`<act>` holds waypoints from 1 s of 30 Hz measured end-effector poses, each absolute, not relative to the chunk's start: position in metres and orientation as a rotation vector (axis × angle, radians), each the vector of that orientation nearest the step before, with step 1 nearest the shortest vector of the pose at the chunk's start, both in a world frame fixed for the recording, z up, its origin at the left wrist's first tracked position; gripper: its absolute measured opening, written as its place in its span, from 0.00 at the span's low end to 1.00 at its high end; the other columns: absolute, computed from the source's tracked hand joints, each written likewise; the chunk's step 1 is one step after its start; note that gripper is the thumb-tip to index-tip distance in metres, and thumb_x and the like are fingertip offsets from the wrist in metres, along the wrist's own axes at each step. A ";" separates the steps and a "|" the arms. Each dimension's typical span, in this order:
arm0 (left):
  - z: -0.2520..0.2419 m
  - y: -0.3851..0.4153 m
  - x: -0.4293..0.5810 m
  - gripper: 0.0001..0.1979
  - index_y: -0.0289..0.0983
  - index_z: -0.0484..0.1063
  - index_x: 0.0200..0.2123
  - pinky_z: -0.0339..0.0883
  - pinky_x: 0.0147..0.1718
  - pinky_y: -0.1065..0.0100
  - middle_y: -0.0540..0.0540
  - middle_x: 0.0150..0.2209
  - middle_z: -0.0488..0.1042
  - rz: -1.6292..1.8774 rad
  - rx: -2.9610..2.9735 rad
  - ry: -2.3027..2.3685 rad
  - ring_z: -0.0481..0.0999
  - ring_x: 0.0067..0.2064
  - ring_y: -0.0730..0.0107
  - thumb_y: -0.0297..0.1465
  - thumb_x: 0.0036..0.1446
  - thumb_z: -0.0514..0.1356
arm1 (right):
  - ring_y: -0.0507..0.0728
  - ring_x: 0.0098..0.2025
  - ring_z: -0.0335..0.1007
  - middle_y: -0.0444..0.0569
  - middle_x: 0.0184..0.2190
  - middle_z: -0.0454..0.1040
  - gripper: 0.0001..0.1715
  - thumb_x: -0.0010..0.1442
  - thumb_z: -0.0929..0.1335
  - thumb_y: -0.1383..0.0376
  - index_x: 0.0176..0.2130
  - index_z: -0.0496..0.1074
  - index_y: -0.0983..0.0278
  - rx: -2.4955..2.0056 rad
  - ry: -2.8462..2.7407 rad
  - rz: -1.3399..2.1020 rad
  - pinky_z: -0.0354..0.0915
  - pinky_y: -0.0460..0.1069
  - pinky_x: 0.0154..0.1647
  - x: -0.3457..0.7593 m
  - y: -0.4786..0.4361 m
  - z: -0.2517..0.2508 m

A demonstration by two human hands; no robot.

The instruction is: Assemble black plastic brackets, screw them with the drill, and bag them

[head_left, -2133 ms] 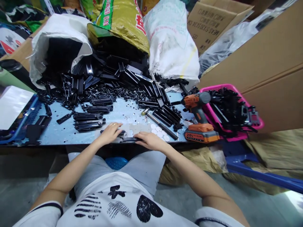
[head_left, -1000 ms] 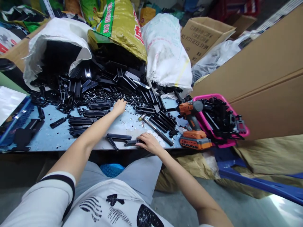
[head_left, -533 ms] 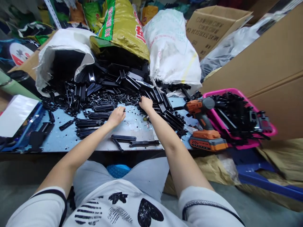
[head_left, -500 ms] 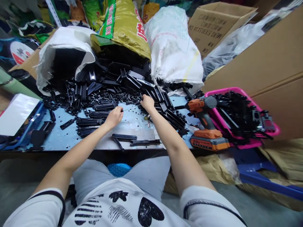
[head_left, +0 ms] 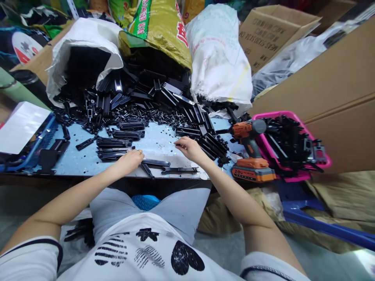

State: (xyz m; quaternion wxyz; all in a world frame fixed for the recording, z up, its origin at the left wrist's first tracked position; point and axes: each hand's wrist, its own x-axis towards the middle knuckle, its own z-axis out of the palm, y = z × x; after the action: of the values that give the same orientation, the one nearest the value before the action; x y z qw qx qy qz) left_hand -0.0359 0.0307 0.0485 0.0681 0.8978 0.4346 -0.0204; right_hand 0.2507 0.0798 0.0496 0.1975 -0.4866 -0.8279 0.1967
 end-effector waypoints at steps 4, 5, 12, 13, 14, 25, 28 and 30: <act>0.026 0.024 -0.033 0.12 0.31 0.72 0.37 0.69 0.35 0.64 0.41 0.31 0.71 0.260 2.801 1.293 0.73 0.34 0.64 0.25 0.62 0.48 | 0.53 0.33 0.70 0.48 0.34 0.75 0.07 0.58 0.67 0.65 0.38 0.73 0.64 -1.347 -2.335 0.682 0.64 0.47 0.38 0.242 0.055 0.058; 0.017 0.022 -0.034 0.12 0.31 0.71 0.39 0.69 0.35 0.64 0.42 0.30 0.71 0.407 2.822 1.286 0.73 0.34 0.65 0.26 0.63 0.48 | 0.53 0.32 0.70 0.48 0.32 0.75 0.06 0.57 0.68 0.66 0.37 0.73 0.64 -1.351 -2.336 0.712 0.64 0.46 0.36 0.240 0.051 0.058; -0.019 0.019 -0.045 0.13 0.32 0.67 0.49 0.73 0.38 0.62 0.43 0.29 0.73 0.935 2.860 1.078 0.75 0.35 0.67 0.25 0.63 0.49 | 0.53 0.31 0.70 0.46 0.28 0.75 0.04 0.56 0.69 0.68 0.35 0.73 0.65 -1.396 -2.439 0.794 0.61 0.44 0.33 0.238 0.041 0.050; -0.020 0.019 -0.047 0.14 0.33 0.67 0.49 0.73 0.38 0.62 0.43 0.30 0.73 0.935 2.866 1.046 0.76 0.36 0.67 0.25 0.63 0.49 | 0.53 0.31 0.70 0.47 0.28 0.75 0.03 0.56 0.69 0.68 0.34 0.73 0.65 -1.393 -2.465 0.764 0.60 0.44 0.33 0.237 0.040 0.049; -0.020 0.019 -0.048 0.14 0.33 0.66 0.50 0.74 0.38 0.62 0.42 0.31 0.74 0.950 2.870 1.022 0.76 0.37 0.67 0.25 0.63 0.48 | 0.53 0.31 0.70 0.47 0.29 0.75 0.03 0.56 0.69 0.69 0.34 0.74 0.65 -1.389 -2.490 0.732 0.60 0.44 0.34 0.236 0.040 0.050; -0.013 0.019 -0.048 0.15 0.34 0.67 0.50 0.71 0.42 0.63 0.40 0.36 0.75 0.892 2.798 1.107 0.75 0.41 0.67 0.28 0.65 0.46 | 0.55 0.36 0.73 0.51 0.33 0.77 0.08 0.60 0.65 0.69 0.37 0.75 0.64 -1.402 -2.771 0.521 0.61 0.45 0.36 0.227 0.031 0.034; -0.003 -0.003 -0.038 0.16 0.33 0.70 0.46 0.68 0.44 0.59 0.36 0.42 0.74 0.845 2.648 1.530 0.73 0.46 0.59 0.36 0.63 0.50 | 0.57 0.41 0.73 0.52 0.39 0.77 0.13 0.64 0.63 0.63 0.44 0.74 0.63 -1.231 -2.684 0.477 0.64 0.48 0.43 0.225 0.023 0.022; 0.002 -0.022 -0.027 0.19 0.32 0.73 0.39 0.67 0.41 0.60 0.36 0.37 0.75 0.677 2.458 1.824 0.74 0.43 0.56 0.41 0.61 0.51 | 0.58 0.49 0.69 0.54 0.49 0.73 0.20 0.65 0.61 0.58 0.53 0.69 0.63 -1.064 -2.582 0.438 0.64 0.52 0.50 0.212 0.019 0.015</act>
State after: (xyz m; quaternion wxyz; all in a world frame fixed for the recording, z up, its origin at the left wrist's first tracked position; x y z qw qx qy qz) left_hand -0.0267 -0.0218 0.0019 0.0035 0.7842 0.5818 0.2160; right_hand 0.2123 0.0193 0.0151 0.1566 -0.3717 -0.9022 0.1530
